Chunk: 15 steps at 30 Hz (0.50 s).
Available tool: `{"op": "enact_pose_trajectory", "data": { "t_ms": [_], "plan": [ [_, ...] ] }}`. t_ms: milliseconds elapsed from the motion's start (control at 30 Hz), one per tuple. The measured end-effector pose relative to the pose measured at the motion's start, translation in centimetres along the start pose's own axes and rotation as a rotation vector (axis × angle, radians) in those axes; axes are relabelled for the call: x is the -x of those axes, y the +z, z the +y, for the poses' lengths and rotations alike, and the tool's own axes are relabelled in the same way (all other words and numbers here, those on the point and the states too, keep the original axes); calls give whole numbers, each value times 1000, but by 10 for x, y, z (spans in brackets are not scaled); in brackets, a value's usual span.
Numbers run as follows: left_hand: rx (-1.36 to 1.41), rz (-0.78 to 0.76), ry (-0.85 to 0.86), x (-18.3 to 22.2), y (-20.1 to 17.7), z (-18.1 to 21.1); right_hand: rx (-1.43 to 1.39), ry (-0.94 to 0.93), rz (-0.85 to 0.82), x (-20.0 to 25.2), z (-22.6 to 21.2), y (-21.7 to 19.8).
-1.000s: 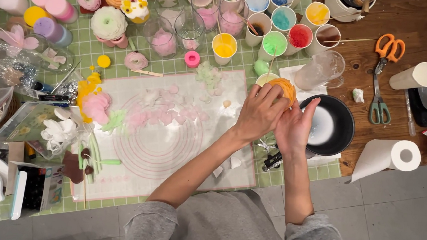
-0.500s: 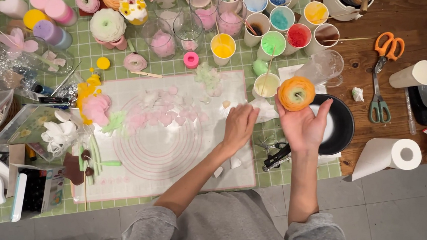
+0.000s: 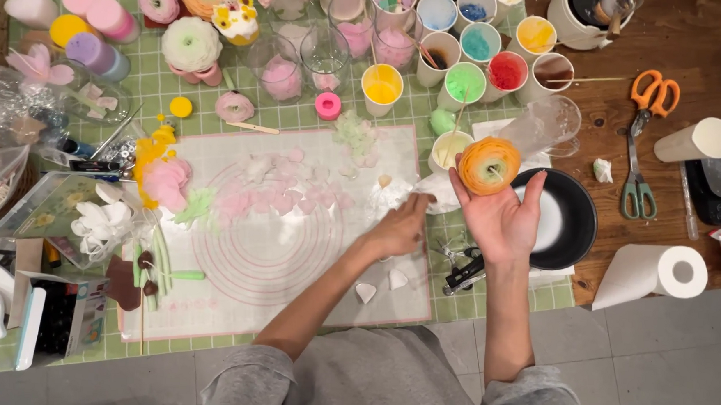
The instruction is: The recorder is assembling and detailing handmade wax flowers at a studio workbench.
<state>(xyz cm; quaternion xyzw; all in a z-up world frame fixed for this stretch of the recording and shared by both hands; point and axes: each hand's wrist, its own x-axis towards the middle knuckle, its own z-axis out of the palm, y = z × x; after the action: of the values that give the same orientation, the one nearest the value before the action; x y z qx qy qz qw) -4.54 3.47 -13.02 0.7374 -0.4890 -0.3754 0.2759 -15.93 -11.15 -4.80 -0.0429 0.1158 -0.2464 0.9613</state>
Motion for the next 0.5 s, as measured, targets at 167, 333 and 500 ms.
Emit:
{"op": "enact_pose_trajectory", "data": {
  "t_ms": [167,333,500],
  "plan": [
    [152,237,125,24,-79,13,199,54,-12,-2,19,21],
    [90,374,265,64,-152,53,303,172,-45,-14,49,34],
    [-105,322,302,82,-182,53,295,328,-13,-32,88,38]
  ]
}}
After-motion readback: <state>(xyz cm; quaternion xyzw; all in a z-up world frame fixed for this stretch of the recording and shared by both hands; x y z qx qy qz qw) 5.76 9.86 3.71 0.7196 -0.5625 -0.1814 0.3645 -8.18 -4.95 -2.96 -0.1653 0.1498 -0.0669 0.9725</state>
